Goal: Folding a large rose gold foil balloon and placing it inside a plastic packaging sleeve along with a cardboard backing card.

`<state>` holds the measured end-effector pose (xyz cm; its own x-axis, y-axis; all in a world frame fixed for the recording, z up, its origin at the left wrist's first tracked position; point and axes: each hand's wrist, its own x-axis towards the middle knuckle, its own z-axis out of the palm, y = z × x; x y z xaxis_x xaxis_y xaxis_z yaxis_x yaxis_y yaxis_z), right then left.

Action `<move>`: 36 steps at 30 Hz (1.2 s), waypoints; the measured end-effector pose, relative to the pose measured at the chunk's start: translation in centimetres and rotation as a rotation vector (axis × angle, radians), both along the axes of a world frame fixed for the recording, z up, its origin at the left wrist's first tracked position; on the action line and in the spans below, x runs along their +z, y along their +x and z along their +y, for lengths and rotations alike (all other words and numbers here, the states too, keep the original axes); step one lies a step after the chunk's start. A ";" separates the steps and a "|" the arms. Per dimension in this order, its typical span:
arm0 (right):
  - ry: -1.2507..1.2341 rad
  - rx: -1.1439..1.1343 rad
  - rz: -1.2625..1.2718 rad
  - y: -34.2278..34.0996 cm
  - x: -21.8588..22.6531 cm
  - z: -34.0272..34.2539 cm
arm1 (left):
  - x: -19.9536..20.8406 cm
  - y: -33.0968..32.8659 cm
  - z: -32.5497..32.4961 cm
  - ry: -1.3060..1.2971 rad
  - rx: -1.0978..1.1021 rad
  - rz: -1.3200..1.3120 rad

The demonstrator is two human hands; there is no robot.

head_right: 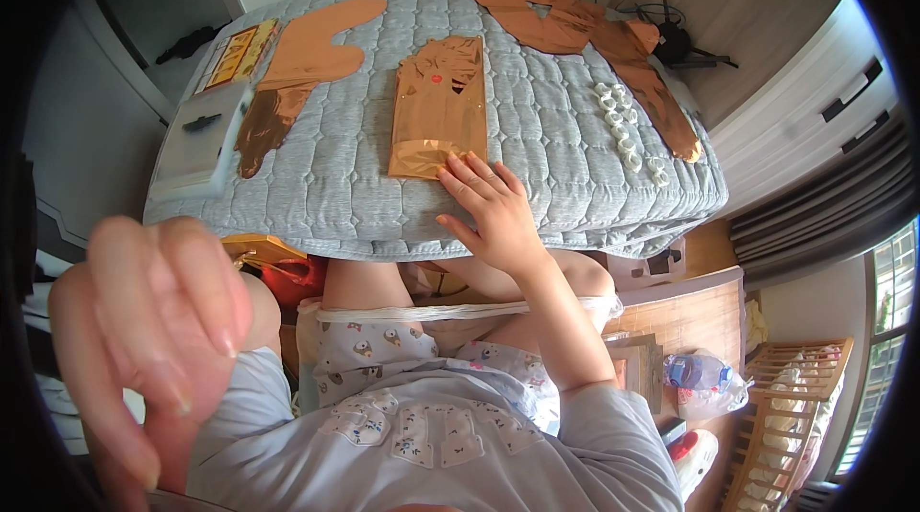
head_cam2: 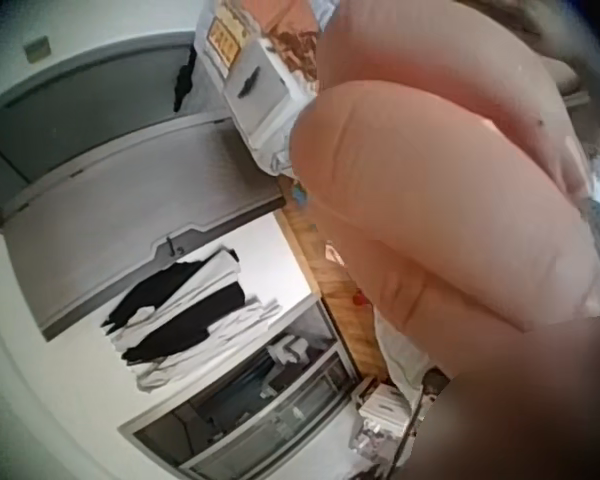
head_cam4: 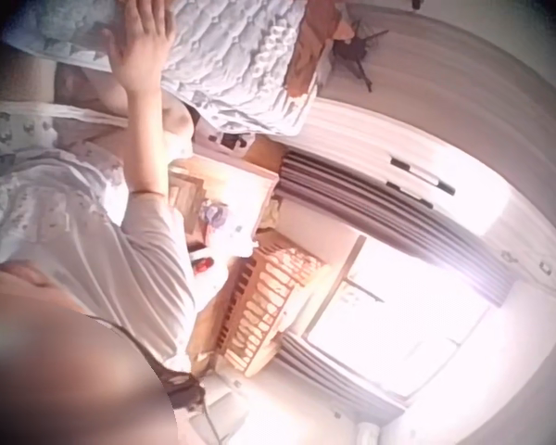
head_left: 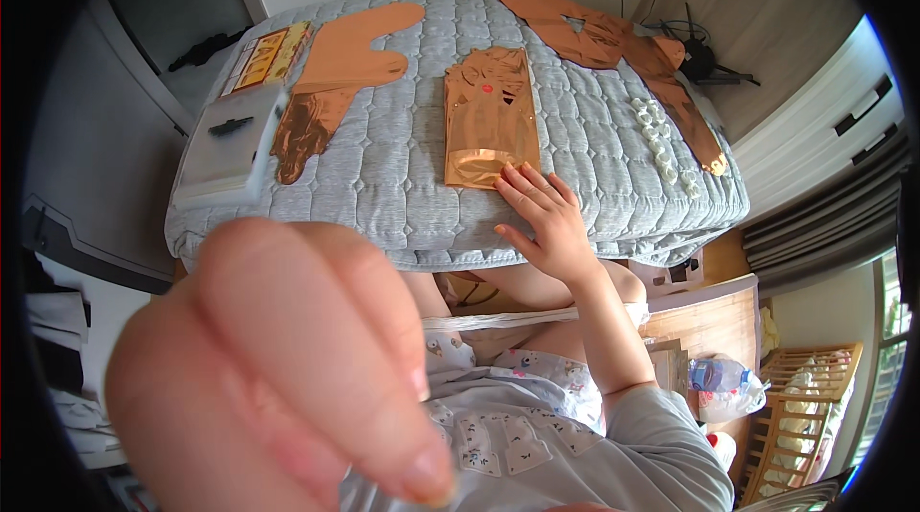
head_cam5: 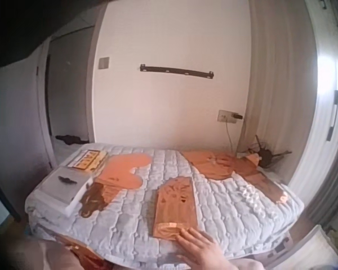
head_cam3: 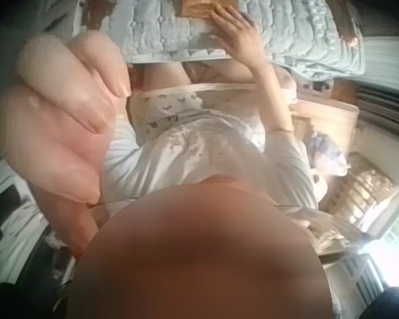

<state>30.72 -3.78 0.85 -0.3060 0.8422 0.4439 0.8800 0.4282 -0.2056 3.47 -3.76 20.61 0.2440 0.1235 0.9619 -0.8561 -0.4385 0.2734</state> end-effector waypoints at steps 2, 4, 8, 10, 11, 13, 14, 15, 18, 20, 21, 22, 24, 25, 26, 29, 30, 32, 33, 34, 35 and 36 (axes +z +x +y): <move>-0.057 0.046 0.078 -0.2 0.7 0.1 | -0.1 -0.1 -0.7 -0.051 0.112 -0.084; -0.093 0.078 0.137 0.0 1.1 0.1 | 0.4 -0.5 -2.2 -0.098 0.156 -0.011; -0.209 0.133 0.310 1.5 2.2 0.1 | 0.5 0.1 -1.2 -0.102 0.252 0.138; -0.246 0.160 0.391 2.3 2.6 0.1 | -1.0 0.5 1.8 0.036 0.324 0.167; -0.293 0.188 0.574 2.9 2.6 0.0 | -2.0 1.0 3.5 0.105 0.353 0.178; -0.331 0.209 0.765 4.0 3.0 0.0 | -4.0 1.5 6.4 0.243 0.416 0.201; -0.312 0.207 0.714 3.8 3.7 0.4 | -4.1 0.8 6.8 0.325 0.476 0.232; -0.293 0.175 0.651 4.4 3.9 0.7 | -5.2 0.0 6.5 0.087 0.614 0.540; -0.232 0.088 0.389 5.8 4.1 2.0 | -9.2 0.7 10.5 0.137 0.839 1.002; -0.202 0.033 0.231 6.2 4.2 3.0 | -12.3 1.0 11.9 0.163 0.889 1.146; -0.232 0.038 0.189 6.2 4.0 3.5 | -13.7 1.0 12.4 0.180 0.948 1.289; -0.265 0.034 0.142 6.4 3.9 4.0 | -15.4 1.2 13.2 0.234 0.955 1.361; -0.293 0.025 0.118 6.5 3.9 4.8 | -16.1 2.1 13.3 0.221 0.967 1.384; -0.325 0.020 0.091 6.6 3.9 5.1 | -16.4 2.5 13.3 0.201 0.979 1.408; -0.323 0.022 0.093 6.5 4.0 5.5 | -16.2 2.7 13.5 0.221 0.970 1.450; -0.337 0.045 0.048 6.3 4.1 6.1 | -16.7 3.0 14.3 0.325 0.993 1.366; -0.370 0.024 0.030 6.2 4.2 6.2 | -16.8 3.1 14.4 0.326 0.992 1.366; -0.404 0.004 0.013 5.9 4.4 6.2 | -16.7 3.1 14.5 0.339 0.981 1.362; -0.388 0.010 -0.002 5.8 4.6 6.1 | -16.7 3.1 14.5 0.339 0.980 1.364; -0.373 0.015 -0.016 5.7 4.6 6.0 | -16.6 3.0 14.3 0.348 0.989 1.382; -0.374 0.014 -0.015 5.6 4.4 5.8 | -16.5 2.9 14.2 0.357 0.998 1.398; -0.336 0.038 -0.029 5.6 4.2 5.5 | -16.3 2.8 14.0 0.358 0.995 1.399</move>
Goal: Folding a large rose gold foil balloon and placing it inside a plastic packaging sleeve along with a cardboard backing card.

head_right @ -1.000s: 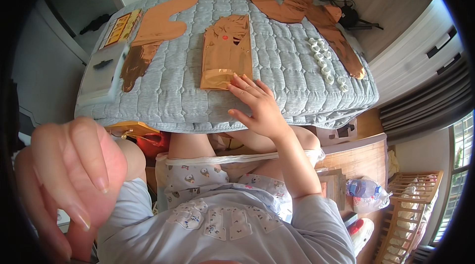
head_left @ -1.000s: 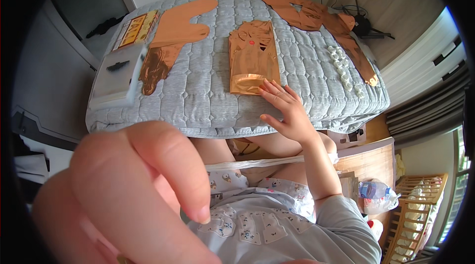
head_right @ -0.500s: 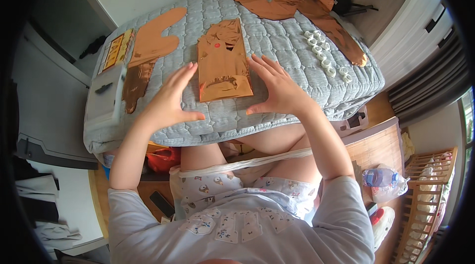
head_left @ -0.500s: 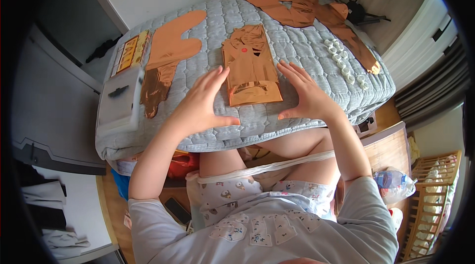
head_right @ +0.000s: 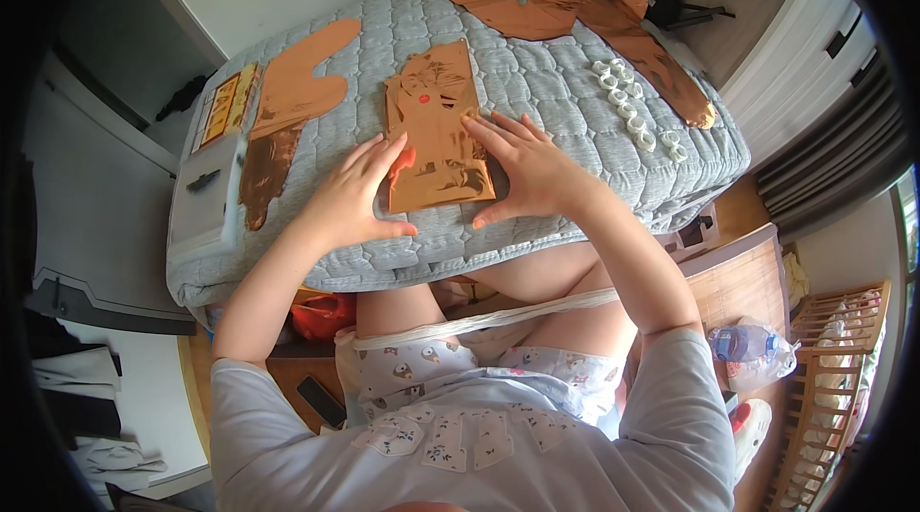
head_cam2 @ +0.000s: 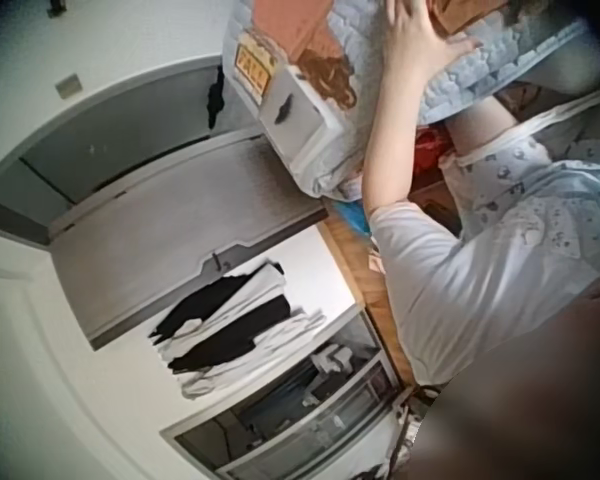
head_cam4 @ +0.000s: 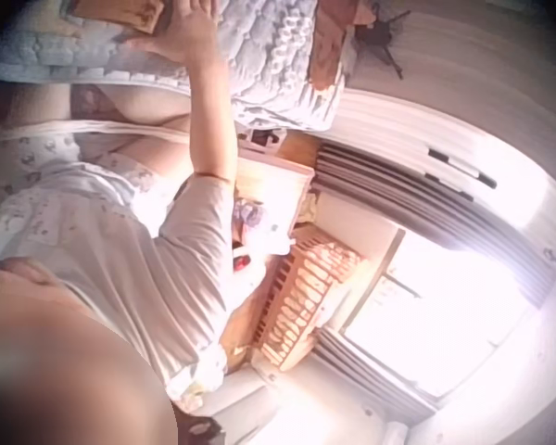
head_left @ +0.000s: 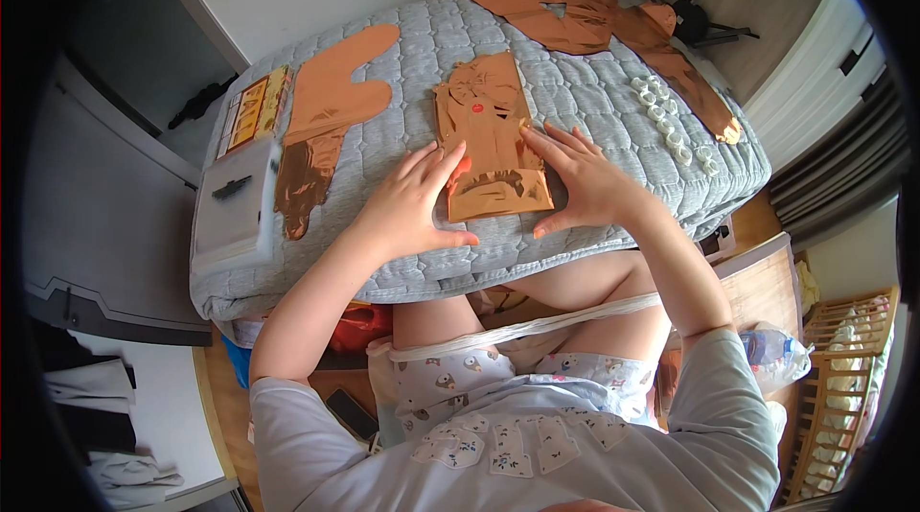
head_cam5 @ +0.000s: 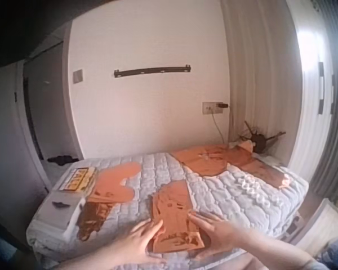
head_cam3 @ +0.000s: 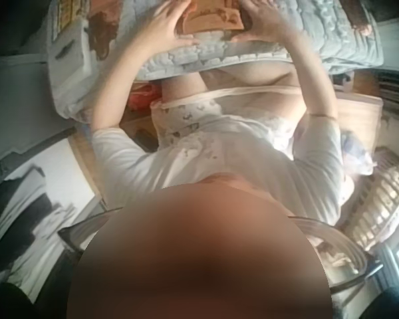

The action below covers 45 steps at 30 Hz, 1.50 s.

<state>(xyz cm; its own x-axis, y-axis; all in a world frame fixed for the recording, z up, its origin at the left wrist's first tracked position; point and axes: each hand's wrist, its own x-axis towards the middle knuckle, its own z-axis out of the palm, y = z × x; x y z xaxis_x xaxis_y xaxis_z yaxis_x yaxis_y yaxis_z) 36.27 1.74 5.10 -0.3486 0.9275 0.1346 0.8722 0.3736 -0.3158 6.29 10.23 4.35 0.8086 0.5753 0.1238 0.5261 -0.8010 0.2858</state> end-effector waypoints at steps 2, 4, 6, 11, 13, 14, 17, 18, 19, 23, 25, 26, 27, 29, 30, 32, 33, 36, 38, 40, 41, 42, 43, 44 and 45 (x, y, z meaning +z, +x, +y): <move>0.035 0.026 -0.007 -0.3 -0.4 -0.7 | 0.4 -0.3 -0.4 0.058 -0.048 -0.032; 0.097 0.009 -0.037 -0.7 -0.9 -1.7 | 0.3 -0.8 -1.0 0.115 -0.066 -0.014; 0.105 0.024 -0.068 -1.1 -0.6 -2.8 | 0.1 -1.1 -1.7 0.173 -0.085 0.004; 0.180 0.032 -0.052 -1.1 -1.3 -3.6 | -0.2 -1.5 -2.9 0.054 -0.113 -0.080; 0.181 0.054 -0.013 -1.2 -0.9 -3.7 | -0.8 -1.6 -3.0 0.075 -0.121 -0.110; 0.181 0.076 0.027 -1.3 -0.8 -3.6 | -1.1 -1.6 -3.0 0.096 -0.128 -0.141; 0.213 0.103 0.104 -1.4 -1.1 -3.3 | -1.3 -1.5 -2.9 0.057 -0.131 -0.227; 0.212 0.103 0.105 -1.4 -1.2 -3.2 | -1.3 -1.4 -2.9 0.056 -0.130 -0.226; 0.230 0.090 0.118 -1.4 -1.3 -3.2 | -1.3 -1.3 -3.0 0.052 -0.129 -0.229; 0.277 0.114 0.078 -1.5 -1.2 -2.8 | -1.3 -1.4 -3.0 0.158 -0.122 -0.120; 0.285 0.122 0.065 -1.4 -1.0 -2.7 | -0.9 -1.1 -3.2 0.139 -0.099 -0.108; 0.294 0.135 0.054 -1.4 -0.9 -2.6 | -0.8 -1.1 -3.4 0.123 -0.071 -0.093; 0.294 0.136 0.055 -1.5 -1.0 -2.6 | -0.8 -1.1 -3.3 0.123 -0.070 -0.093; 0.249 0.098 0.126 -1.6 -1.2 -2.4 | -1.1 -1.2 -3.2 0.142 -0.083 -0.124; 0.249 0.099 0.127 -1.8 -1.1 -2.4 | -1.1 -1.3 -3.2 0.141 -0.082 -0.123; 0.246 0.090 0.134 -1.9 -0.6 -2.4 | -1.2 -1.2 -3.2 0.150 -0.084 -0.117; 0.246 0.089 0.133 -1.8 -0.7 -2.3 | -1.2 -1.2 -3.1 0.150 -0.085 -0.117; 0.327 0.180 0.097 -1.3 -1.2 -1.8 | -1.1 -1.1 -3.0 0.148 -0.091 -0.135; 0.355 0.227 0.031 -1.0 -1.6 -1.5 | -0.9 -1.0 -2.9 0.193 -0.091 -0.106; 0.358 0.224 0.051 -1.1 -1.4 -1.5 | -0.5 -0.9 -3.0 0.191 -0.091 -0.108; 0.360 0.220 0.069 -1.2 -1.4 -1.5 | -0.4 -0.8 -3.0 0.188 -0.093 -0.113; 0.359 0.219 0.069 -1.3 -1.4 -1.4 | -0.5 -0.8 -2.9 0.187 -0.094 -0.113; 0.365 0.211 0.068 -1.3 -1.5 -1.4 | -0.5 -0.7 -2.8 0.191 -0.101 -0.118; 0.372 0.205 0.069 -1.4 -1.5 -1.4 | -0.6 -0.7 -2.7 0.195 -0.108 -0.122; 0.372 0.205 0.069 -1.5 -1.5 -1.4 | -0.7 -0.7 -2.6 0.195 -0.108 -0.122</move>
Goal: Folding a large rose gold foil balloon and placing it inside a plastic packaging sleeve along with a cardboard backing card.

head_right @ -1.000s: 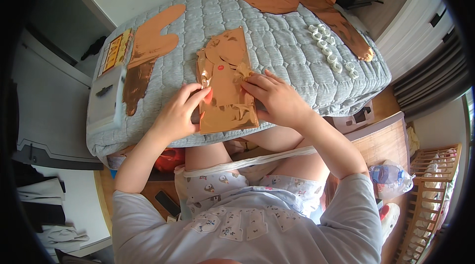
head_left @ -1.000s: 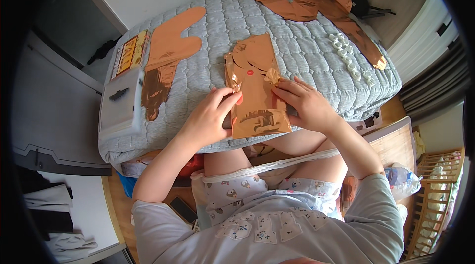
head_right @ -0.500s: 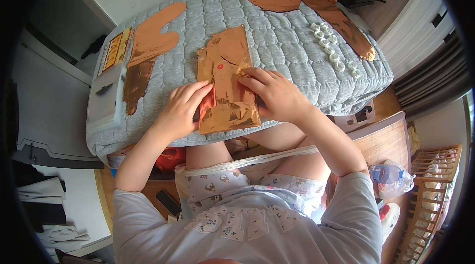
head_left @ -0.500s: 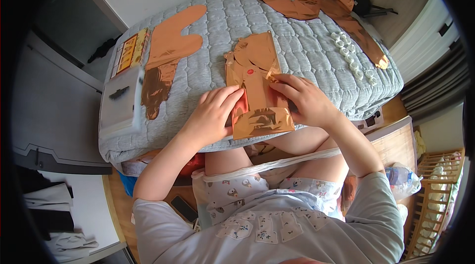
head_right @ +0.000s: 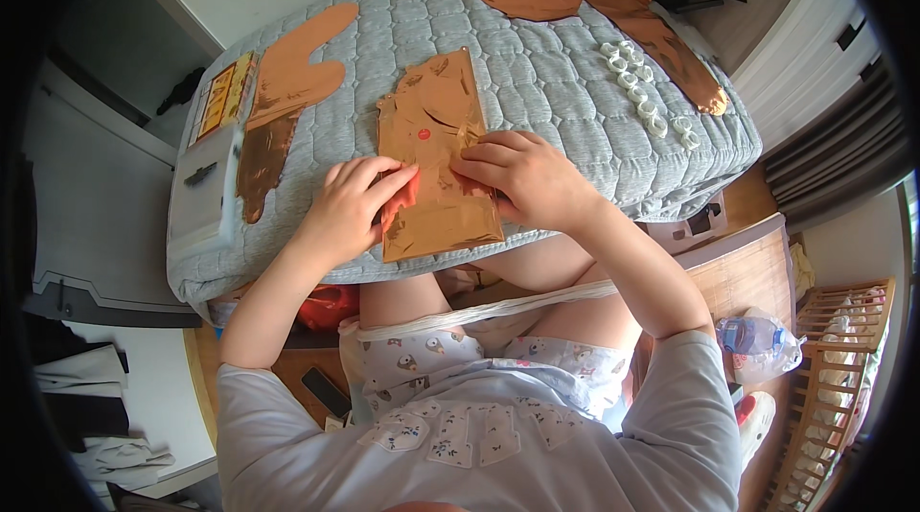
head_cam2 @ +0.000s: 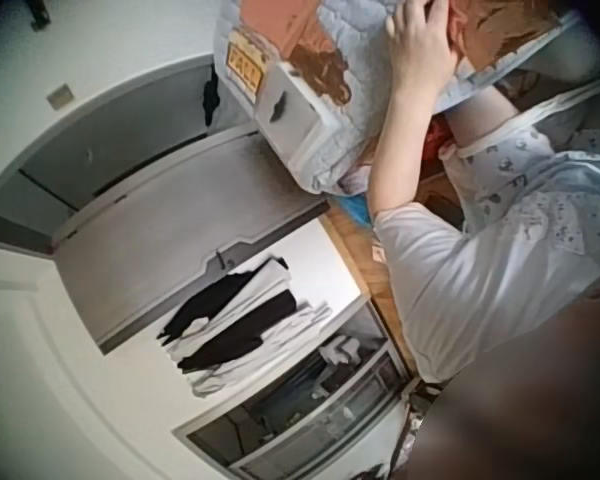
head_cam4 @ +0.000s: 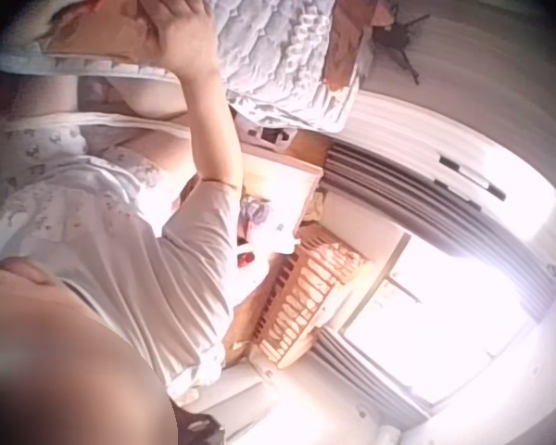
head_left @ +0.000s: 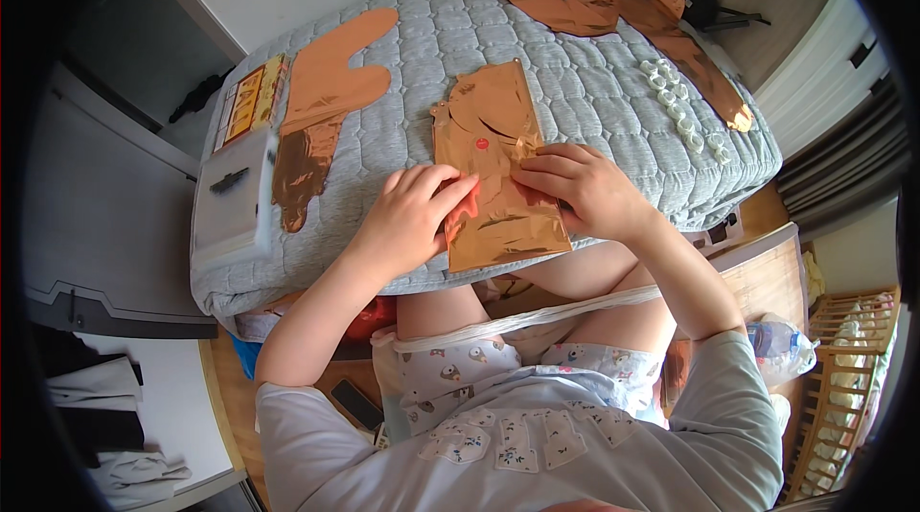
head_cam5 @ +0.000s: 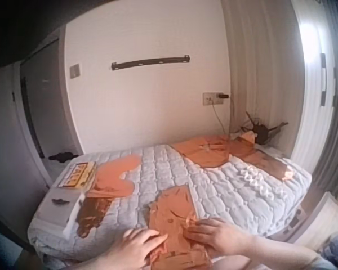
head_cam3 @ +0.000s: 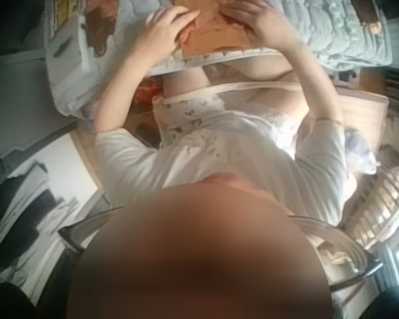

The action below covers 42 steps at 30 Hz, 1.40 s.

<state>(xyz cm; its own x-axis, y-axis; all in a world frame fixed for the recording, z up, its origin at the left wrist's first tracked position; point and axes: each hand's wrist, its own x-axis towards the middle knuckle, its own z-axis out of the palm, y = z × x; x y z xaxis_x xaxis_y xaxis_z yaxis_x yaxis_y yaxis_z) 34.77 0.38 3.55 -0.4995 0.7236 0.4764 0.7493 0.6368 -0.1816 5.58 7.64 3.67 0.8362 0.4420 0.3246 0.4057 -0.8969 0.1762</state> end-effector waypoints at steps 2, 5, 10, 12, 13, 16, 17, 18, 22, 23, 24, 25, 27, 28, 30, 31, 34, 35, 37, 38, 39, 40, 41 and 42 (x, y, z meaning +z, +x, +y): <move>0.014 -0.005 0.031 -0.1 0.0 0.1 | -0.2 0.0 0.2 0.034 -0.001 -0.014; -0.017 -0.012 0.060 -0.2 -0.1 0.2 | -0.1 0.1 0.4 0.051 -0.008 -0.026; -0.083 0.001 0.109 0.5 0.0 0.9 | 0.3 0.7 1.1 0.007 -0.018 -0.099; -0.128 0.003 0.132 0.5 0.5 1.3 | 0.7 0.9 2.0 -0.003 -0.018 -0.155; -0.202 -0.034 0.230 0.4 0.7 1.5 | 0.9 0.9 2.8 -0.076 -0.011 -0.125; -0.418 -0.203 0.434 -0.6 2.0 2.5 | 1.1 1.4 3.7 -0.301 0.056 -0.221; -0.557 -0.344 0.536 -0.9 2.5 2.8 | 0.7 1.6 4.3 -0.416 0.119 -0.309; -0.554 -0.343 0.535 -1.1 2.4 3.2 | 0.3 1.8 4.9 -0.528 0.183 -0.396; -0.519 -0.460 0.584 -1.2 1.7 4.7 | 0.2 2.0 6.4 -0.792 0.281 -0.360; -0.546 -0.522 0.553 -1.4 1.7 4.9 | 0.1 1.9 6.3 -0.793 0.282 -0.359; -0.548 -0.522 0.554 -1.5 1.8 5.0 | 0.0 1.7 6.0 -0.763 0.274 -0.359; -0.551 -0.547 0.538 -1.5 2.0 5.0 | 0.0 1.5 5.9 -0.734 0.265 -0.359; -0.553 -0.568 0.523 -1.8 2.2 5.1 | 0.3 1.2 6.0 -0.762 0.257 -0.347; -0.539 -0.565 0.524 -1.9 2.1 5.2 | 0.4 1.1 6.1 -0.790 0.245 -0.335; -0.525 -0.557 0.525 -2.1 2.3 5.5 | 0.1 0.9 6.3 -0.802 0.249 -0.358; -0.532 -0.575 0.472 -2.2 2.6 5.6 | 0.0 0.8 6.3 -0.814 0.251 -0.382; -0.527 -0.604 0.413 -2.4 2.3 6.1 | 0.7 1.3 6.1 -0.788 0.336 -0.344; -0.515 -0.614 0.407 -2.5 2.3 6.2 | 1.4 1.6 6.1 -0.789 0.333 -0.344; -0.511 -0.625 0.377 -2.5 2.3 6.3 | 2.9 2.1 6.4 -0.759 0.385 -0.093; -0.507 -0.632 0.350 -2.6 2.4 6.4 | 3.0 2.4 6.4 -0.759 0.383 -0.093; -0.506 -0.634 0.349 -2.6 2.3 6.4 | 3.0 3.0 6.4 -0.557 0.435 -0.046; -0.491 -0.634 0.346 -2.6 2.0 6.6 | 3.0 3.6 6.4 -0.355 0.483 0.000; -0.477 -0.635 0.343 -2.5 1.6 6.7 | 2.8 4.3 6.7 -0.356 0.480 0.000; -0.477 -0.633 0.342 -2.5 1.4 6.8 | 2.3 4.8 7.2 -0.208 0.366 -0.035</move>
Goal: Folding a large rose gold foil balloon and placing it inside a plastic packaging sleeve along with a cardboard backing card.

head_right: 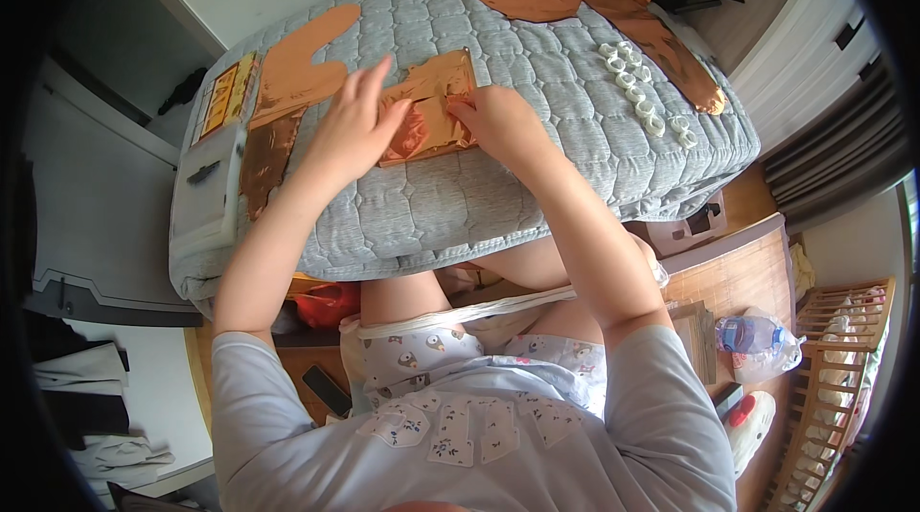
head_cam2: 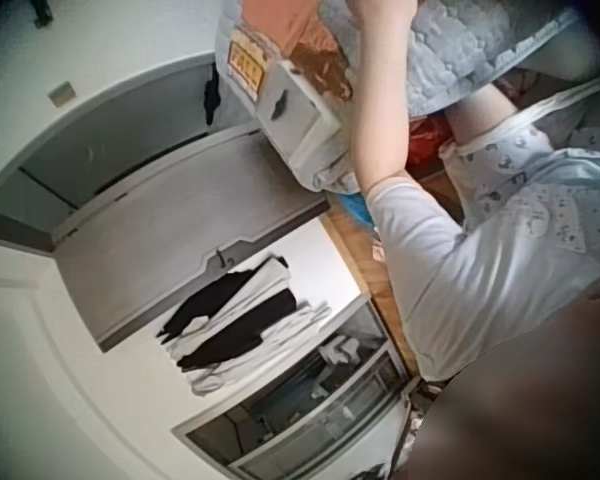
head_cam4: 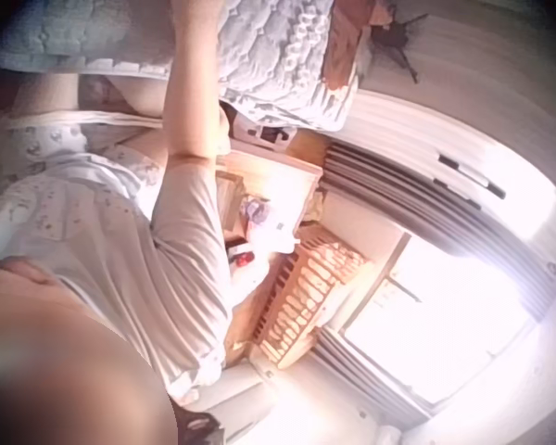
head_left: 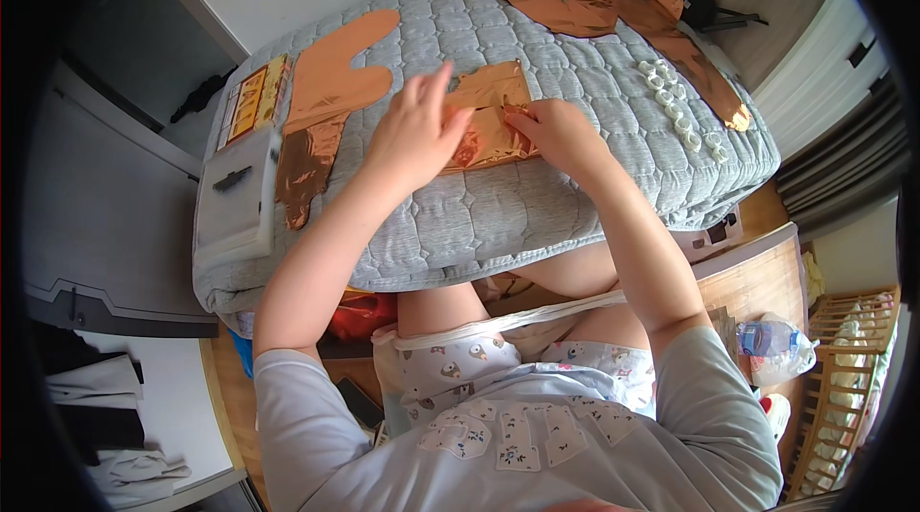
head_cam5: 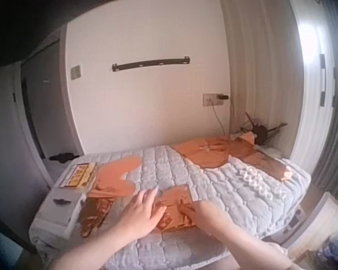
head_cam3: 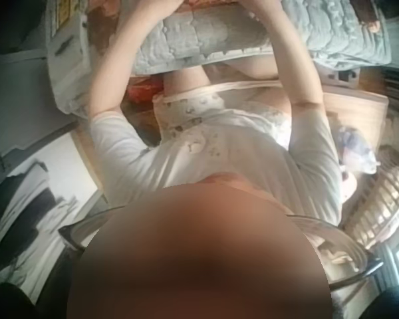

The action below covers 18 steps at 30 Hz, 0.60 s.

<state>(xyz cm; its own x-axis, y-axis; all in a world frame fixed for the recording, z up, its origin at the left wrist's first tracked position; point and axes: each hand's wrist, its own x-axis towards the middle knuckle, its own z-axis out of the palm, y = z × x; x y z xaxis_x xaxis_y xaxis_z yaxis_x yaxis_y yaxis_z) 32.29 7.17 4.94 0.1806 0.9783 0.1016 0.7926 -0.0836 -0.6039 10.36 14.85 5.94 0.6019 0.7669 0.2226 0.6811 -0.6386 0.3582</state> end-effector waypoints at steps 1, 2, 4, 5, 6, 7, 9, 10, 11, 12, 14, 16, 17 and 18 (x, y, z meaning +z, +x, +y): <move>0.033 0.021 0.004 0.1 -0.3 0.1 | -0.5 0.5 0.5 0.154 -0.110 -0.018; 0.064 0.042 0.009 0.2 -0.5 0.2 | -1.4 0.9 0.9 0.154 -0.108 -0.018; 0.046 0.043 -0.014 0.4 -0.6 0.4 | -2.8 1.7 1.7 0.291 -0.303 0.120; 0.026 0.041 -0.035 0.5 -0.5 0.4 | -3.0 2.0 1.9 0.106 -0.319 0.132; 0.026 0.039 -0.035 0.5 -0.5 0.4 | -3.3 2.1 1.8 0.106 -0.321 0.132; 0.014 0.048 -0.003 0.6 -0.4 0.4 | -3.6 2.3 1.7 0.113 -0.304 0.199; -0.001 0.052 0.030 1.0 -0.1 0.2 | -3.8 2.4 1.4 0.119 -0.292 0.266; -0.048 0.059 0.142 1.6 0.0 0.2 | -3.9 2.5 1.3 0.120 -0.282 0.257; -0.093 0.071 0.255 1.8 0.4 0.1 | -3.9 2.4 1.3 0.123 -0.268 0.249; -0.092 0.071 0.256 2.1 0.6 -0.4 | -3.9 2.3 1.3 0.124 -0.268 0.250; -0.040 0.040 0.542 2.3 1.2 -1.9 | -4.1 2.3 1.3 0.127 -0.246 0.292; -0.027 0.048 0.388 2.1 1.4 -2.9 | -4.4 1.9 1.7 0.124 -0.248 0.259; -0.016 0.045 0.236 2.2 1.4 -3.3 | -4.4 2.1 1.6 0.118 -0.261 0.226; -0.018 0.042 0.237 2.4 1.3 -3.5 | -4.3 2.2 1.5 0.116 -0.264 0.226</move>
<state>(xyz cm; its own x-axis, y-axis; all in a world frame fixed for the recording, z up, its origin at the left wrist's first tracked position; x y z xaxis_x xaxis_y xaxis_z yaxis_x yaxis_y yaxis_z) 34.71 3.71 6.20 0.1568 0.9866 0.0441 0.6321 -0.0660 -0.7720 12.56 16.34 1.61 0.8199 0.5557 0.1376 0.5409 -0.8307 0.1318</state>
